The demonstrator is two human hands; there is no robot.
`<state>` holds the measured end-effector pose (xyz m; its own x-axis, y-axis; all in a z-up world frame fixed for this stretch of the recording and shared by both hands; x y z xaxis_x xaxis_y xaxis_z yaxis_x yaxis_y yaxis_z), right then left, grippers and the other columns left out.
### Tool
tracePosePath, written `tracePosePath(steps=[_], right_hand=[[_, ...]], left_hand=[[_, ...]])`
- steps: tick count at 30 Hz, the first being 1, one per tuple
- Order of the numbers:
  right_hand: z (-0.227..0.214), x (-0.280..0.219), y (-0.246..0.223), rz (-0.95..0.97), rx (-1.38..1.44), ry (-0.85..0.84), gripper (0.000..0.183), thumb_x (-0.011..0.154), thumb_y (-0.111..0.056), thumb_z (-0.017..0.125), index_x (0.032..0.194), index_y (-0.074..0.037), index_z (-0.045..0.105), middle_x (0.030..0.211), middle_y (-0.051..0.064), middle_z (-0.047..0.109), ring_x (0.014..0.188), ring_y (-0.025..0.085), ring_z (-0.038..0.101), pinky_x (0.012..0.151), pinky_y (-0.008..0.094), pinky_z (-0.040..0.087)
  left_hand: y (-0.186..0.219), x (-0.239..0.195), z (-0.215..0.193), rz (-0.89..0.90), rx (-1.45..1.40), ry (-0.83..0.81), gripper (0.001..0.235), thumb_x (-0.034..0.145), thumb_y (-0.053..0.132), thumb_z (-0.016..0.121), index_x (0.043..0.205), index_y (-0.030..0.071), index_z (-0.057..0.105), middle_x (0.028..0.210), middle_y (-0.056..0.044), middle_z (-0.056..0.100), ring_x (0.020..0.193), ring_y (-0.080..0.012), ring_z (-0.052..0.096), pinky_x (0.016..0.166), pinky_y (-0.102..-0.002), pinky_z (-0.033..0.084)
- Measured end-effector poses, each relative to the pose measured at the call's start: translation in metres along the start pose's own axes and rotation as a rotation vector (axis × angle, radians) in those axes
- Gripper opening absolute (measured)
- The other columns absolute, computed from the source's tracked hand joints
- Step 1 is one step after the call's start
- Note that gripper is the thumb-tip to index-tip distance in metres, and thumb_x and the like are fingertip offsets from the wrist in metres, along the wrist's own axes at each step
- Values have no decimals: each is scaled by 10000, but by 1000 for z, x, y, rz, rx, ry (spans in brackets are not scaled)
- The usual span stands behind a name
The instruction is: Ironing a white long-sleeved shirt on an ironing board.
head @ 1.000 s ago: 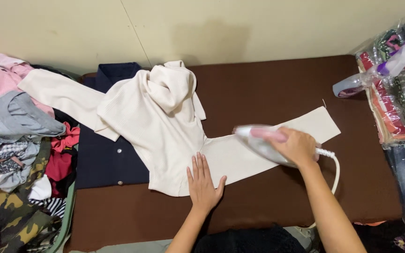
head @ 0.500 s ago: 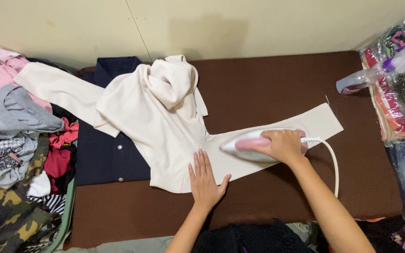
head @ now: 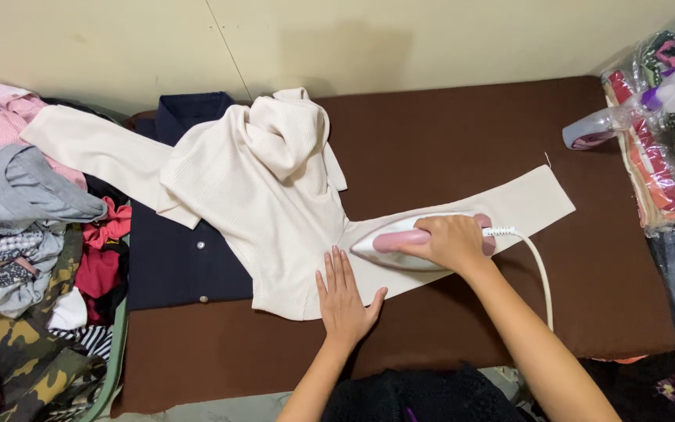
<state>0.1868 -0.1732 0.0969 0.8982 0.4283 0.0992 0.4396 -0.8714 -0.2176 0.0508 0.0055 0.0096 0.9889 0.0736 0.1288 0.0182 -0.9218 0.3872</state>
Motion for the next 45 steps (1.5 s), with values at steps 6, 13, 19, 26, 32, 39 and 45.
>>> tracePosePath(steps=[6,13,19,26,32,39,45], right_hand=[[4,4,-5,212,0,-175,596,749,-739,688,840,-163,815,641,114,720,565,294,721,514,428,547],[0,3,-8,222,5,-2,651,695,-747,715,882,-133,819,649,105,737,543,287,720,488,405,546],[12,-10,-15,23,71,-169,582,638,-732,736,810,-185,835,614,62,743,518,246,723,486,400,534],[17,-18,-39,36,8,-194,557,768,-717,676,819,-183,828,614,53,730,519,215,710,464,360,512],[14,-22,-69,-30,69,-198,559,728,-705,712,727,-151,786,600,58,710,523,258,701,512,392,530],[-1,-24,-86,-274,167,-93,638,614,-706,799,533,-82,694,491,81,646,459,297,638,443,403,489],[-13,-24,-100,-286,191,45,661,661,-714,777,506,-82,662,490,77,632,431,280,617,443,393,480]], left_hand=[[2,-3,-5,-5,-21,16,1094,880,670,558,1553,-116,204,1661,-257,181,1555,-366,138,1219,-551,103],[-6,-8,-4,2,-38,18,1059,900,642,544,1541,-135,216,1648,-283,191,1544,-380,154,1214,-548,104],[-40,-26,-20,-37,45,42,911,946,553,521,1538,-94,272,1619,-277,268,1523,-376,227,1197,-572,162],[-70,-44,-25,-151,-115,211,555,1035,298,452,1487,-24,460,1546,-192,480,1485,-336,389,1223,-579,208],[-73,-47,-36,-215,-289,332,447,1059,194,404,1420,-22,554,1464,-172,578,1428,-314,470,1229,-512,246],[-77,-47,-37,-249,-274,365,470,1082,248,322,1369,12,611,1398,-149,632,1357,-322,518,1177,-469,277],[-80,-50,-36,-239,-338,390,562,1103,302,236,1389,-25,592,1387,-175,628,1342,-346,516,1177,-469,282]])
Point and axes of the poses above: each hand's wrist, its own x-axis towards the middle knuckle, its own z-axis out of the palm, y = z × x, the point moved 5 cm from there along x, towards the middle knuckle
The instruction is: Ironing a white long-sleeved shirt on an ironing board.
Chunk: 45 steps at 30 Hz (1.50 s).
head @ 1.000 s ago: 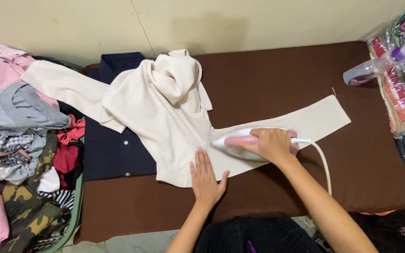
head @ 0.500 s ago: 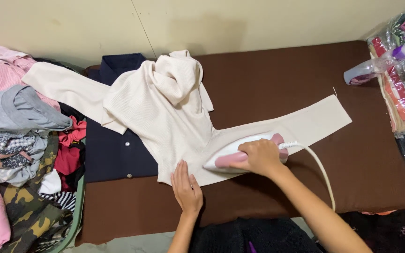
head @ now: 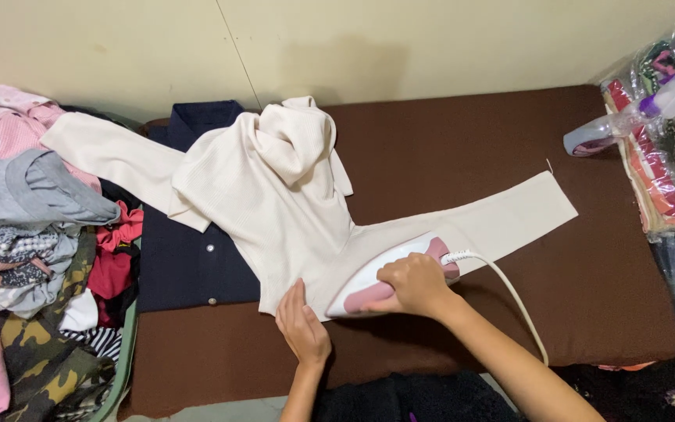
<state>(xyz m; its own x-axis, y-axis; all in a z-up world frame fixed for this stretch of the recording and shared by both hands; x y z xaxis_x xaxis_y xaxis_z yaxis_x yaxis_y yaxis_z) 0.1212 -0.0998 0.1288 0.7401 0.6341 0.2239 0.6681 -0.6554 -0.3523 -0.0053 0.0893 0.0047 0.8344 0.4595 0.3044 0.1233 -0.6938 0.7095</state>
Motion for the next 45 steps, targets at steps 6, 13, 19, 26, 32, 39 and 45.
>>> tracePosePath(steps=[6,13,19,26,32,39,45], right_hand=[[20,1,16,133,-57,78,642,744,-697,743,529,-100,644,508,81,621,437,269,606,452,384,463],[23,0,13,52,-11,-181,736,642,-774,721,474,-61,650,435,92,622,381,265,600,415,385,464],[11,4,14,127,-38,15,661,748,-720,705,543,-92,678,484,63,628,391,223,608,418,363,478],[17,2,13,135,-26,19,664,726,-716,741,528,-85,677,450,78,607,372,232,598,395,370,468],[32,-7,35,92,-10,-225,711,697,-776,737,607,-71,723,490,59,636,388,231,617,379,374,465],[-3,-31,123,143,-160,-43,735,631,-834,699,734,-114,812,544,45,705,450,194,665,413,333,482],[-56,-66,208,561,-433,-254,709,612,-825,696,999,-246,824,579,98,724,529,268,728,574,483,542]], left_hand=[[1,-1,0,16,10,23,600,1109,336,207,1383,-31,594,1365,-188,641,1334,-357,532,1171,-469,294],[0,0,3,9,15,22,597,1112,333,207,1378,-31,598,1356,-181,651,1326,-347,543,1168,-471,302],[-1,-1,3,15,23,18,594,1111,329,206,1377,-31,597,1343,-190,653,1322,-345,538,1163,-465,297],[-2,-3,4,9,33,4,597,1108,335,209,1378,-27,599,1357,-182,647,1329,-342,532,1163,-463,292],[9,4,17,19,61,-4,587,1091,334,212,1381,-4,595,1370,-165,649,1349,-326,523,1195,-498,232],[57,15,77,155,78,-178,541,1046,298,387,1488,-5,461,1554,-172,487,1482,-337,403,1262,-571,133],[93,14,107,290,193,-367,775,1001,442,469,1557,-65,281,1641,-233,277,1536,-390,207,1212,-570,151]])
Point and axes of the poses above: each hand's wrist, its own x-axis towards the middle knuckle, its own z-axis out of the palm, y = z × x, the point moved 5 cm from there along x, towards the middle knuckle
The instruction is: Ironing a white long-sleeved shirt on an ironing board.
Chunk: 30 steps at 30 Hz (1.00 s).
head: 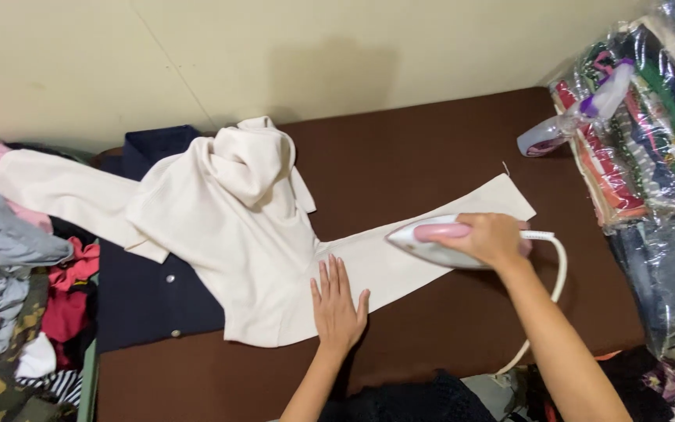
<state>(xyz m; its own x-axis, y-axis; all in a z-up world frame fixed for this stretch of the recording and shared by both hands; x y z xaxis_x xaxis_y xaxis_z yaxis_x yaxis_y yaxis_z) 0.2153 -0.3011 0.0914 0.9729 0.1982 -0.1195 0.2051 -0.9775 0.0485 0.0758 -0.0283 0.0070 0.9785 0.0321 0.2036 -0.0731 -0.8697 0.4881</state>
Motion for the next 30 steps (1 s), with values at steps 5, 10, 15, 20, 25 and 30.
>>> tracePosePath(steps=[5,10,15,20,25,30], right_hand=[[15,-4,114,279,227,142,610,729,-761,692,957,-213,831,806,163,749,774,388,727,741,487,577],[33,-7,186,645,246,190,592,823,-709,728,1055,-174,831,927,209,767,882,423,721,801,510,556],[36,-15,190,574,195,189,596,810,-700,751,1071,-170,831,903,220,759,882,413,727,863,491,550],[47,-9,217,742,293,161,624,832,-717,717,1027,-135,827,901,201,763,903,412,723,825,520,538],[58,-41,254,899,245,243,731,836,-776,706,994,-70,810,933,248,735,888,461,699,753,547,525],[23,-66,221,822,136,387,658,927,-602,639,1201,-13,741,1219,291,689,1162,459,631,979,571,461]], left_hand=[[0,0,4,9,86,-50,804,992,479,466,1556,-59,271,1648,-219,253,1539,-373,184,1209,-572,156],[3,2,2,13,122,-63,802,993,483,457,1555,-57,272,1649,-212,256,1540,-372,184,1207,-572,157],[1,-1,9,16,173,-53,803,991,503,457,1555,-45,292,1647,-211,276,1551,-366,194,1221,-568,154],[7,-1,-10,76,135,-73,937,904,587,549,1518,-79,310,1604,-255,289,1505,-390,223,1184,-580,163],[-19,-22,-39,130,23,-105,944,810,526,699,1462,-79,384,1562,-252,361,1470,-398,308,1168,-570,247],[-88,-67,-36,10,13,-46,453,754,9,727,1197,11,636,1314,-147,647,1312,-350,587,1079,-461,488]])
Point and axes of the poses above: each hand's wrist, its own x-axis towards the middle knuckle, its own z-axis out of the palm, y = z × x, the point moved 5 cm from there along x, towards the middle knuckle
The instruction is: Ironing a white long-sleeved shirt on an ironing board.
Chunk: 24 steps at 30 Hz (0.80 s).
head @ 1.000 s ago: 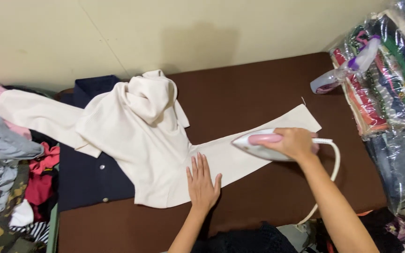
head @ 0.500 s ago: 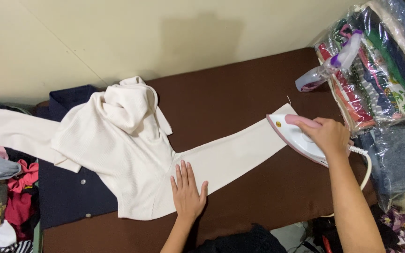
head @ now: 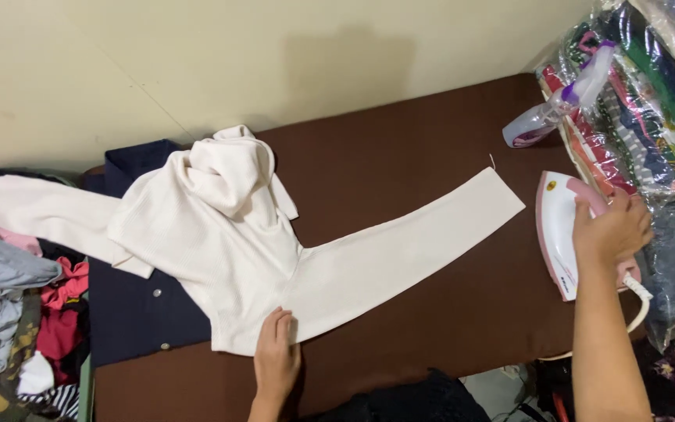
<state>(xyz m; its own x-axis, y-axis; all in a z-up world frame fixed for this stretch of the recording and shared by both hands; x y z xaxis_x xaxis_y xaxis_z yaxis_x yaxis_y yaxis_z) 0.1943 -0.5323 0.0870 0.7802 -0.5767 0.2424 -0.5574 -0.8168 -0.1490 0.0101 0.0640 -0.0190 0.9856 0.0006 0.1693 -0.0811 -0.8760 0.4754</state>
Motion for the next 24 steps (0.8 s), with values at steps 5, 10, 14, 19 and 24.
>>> tracePosePath(steps=[5,10,14,19,24], right_hand=[[20,-80,-93,-580,263,-298,830,795,-487,766,1496,-125,506,1553,163,439,1432,335,358,1164,530,285],[43,-133,-140,-883,178,-521,985,648,-286,815,1555,-181,445,1610,88,358,1496,283,248,1180,551,165],[69,-146,-153,-822,280,-453,828,678,103,568,1446,-206,571,1534,23,519,1492,220,375,1248,497,226],[41,-225,-249,-751,625,-729,752,717,134,462,1392,-160,620,1479,84,590,1337,294,528,1179,386,384],[11,-305,-356,-679,1258,-1029,617,848,87,457,1440,-48,566,1403,172,632,1289,306,598,1084,367,451]], left_hand=[[0,10,-49,-61,37,65,366,779,-70,703,1106,88,746,1165,-76,728,1149,-260,686,924,-372,588],[19,49,-101,-207,232,-3,362,805,38,747,1123,204,799,1016,-49,745,942,-194,689,796,-345,584],[-37,69,-143,-547,308,104,368,944,144,634,1278,214,772,828,-94,744,696,-218,701,666,-376,576],[-34,182,-259,-195,-73,762,194,1122,99,617,1162,-49,734,1012,-224,753,894,-318,743,790,-429,556],[136,341,-286,298,-405,806,422,845,-85,509,1185,5,743,948,-138,733,734,-188,658,688,-330,519]])
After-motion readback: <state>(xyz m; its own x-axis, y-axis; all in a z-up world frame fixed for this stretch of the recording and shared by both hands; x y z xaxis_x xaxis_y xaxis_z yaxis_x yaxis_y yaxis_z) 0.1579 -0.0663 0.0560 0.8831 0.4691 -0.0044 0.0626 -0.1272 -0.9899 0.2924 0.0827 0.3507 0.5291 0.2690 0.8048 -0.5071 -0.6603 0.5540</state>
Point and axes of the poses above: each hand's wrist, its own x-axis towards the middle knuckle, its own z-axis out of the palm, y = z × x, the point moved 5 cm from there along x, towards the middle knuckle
